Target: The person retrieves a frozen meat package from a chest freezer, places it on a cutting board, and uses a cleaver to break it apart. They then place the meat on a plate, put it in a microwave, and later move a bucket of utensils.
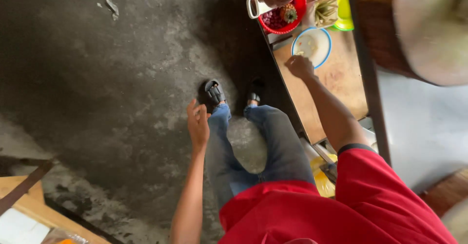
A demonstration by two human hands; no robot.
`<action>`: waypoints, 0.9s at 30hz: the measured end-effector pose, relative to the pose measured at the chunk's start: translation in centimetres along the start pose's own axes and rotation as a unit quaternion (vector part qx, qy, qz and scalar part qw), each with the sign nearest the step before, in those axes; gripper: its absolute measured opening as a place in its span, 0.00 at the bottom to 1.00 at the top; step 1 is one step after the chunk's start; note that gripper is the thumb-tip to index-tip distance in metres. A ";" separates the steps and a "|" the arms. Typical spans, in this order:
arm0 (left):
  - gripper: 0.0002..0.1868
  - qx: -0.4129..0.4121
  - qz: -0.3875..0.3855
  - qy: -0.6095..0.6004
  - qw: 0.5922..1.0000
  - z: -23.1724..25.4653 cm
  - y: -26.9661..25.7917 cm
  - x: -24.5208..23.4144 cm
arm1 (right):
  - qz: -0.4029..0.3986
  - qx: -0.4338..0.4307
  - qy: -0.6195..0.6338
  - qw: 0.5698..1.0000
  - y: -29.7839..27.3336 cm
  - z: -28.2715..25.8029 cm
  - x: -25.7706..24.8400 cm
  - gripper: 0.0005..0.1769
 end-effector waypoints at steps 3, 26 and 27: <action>0.34 -0.007 0.007 -0.027 1.000 -4.7 2.2 0.5 | 0.053 0.006 0.007 0.999 7.9 0.5 0.0 0.25; 0.19 0.074 0.087 -0.125 0.986 -6.5 10.5 5.0 | 0.156 -0.051 0.595 0.787 25.4 -9.7 -13.1 0.19; 0.19 0.076 0.087 -0.123 0.986 -6.3 10.4 4.9 | 0.142 -0.059 0.621 0.769 25.2 -10.0 -12.5 0.20</action>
Point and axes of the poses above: each hand's wrist, its own y-axis towards the middle knuckle, its own x-axis out of the palm, z = x × y, the point moved 7 cm from there along y, towards the middle knuckle, and after that the axes turned 10 degrees about -y, right-handed, at the moved point
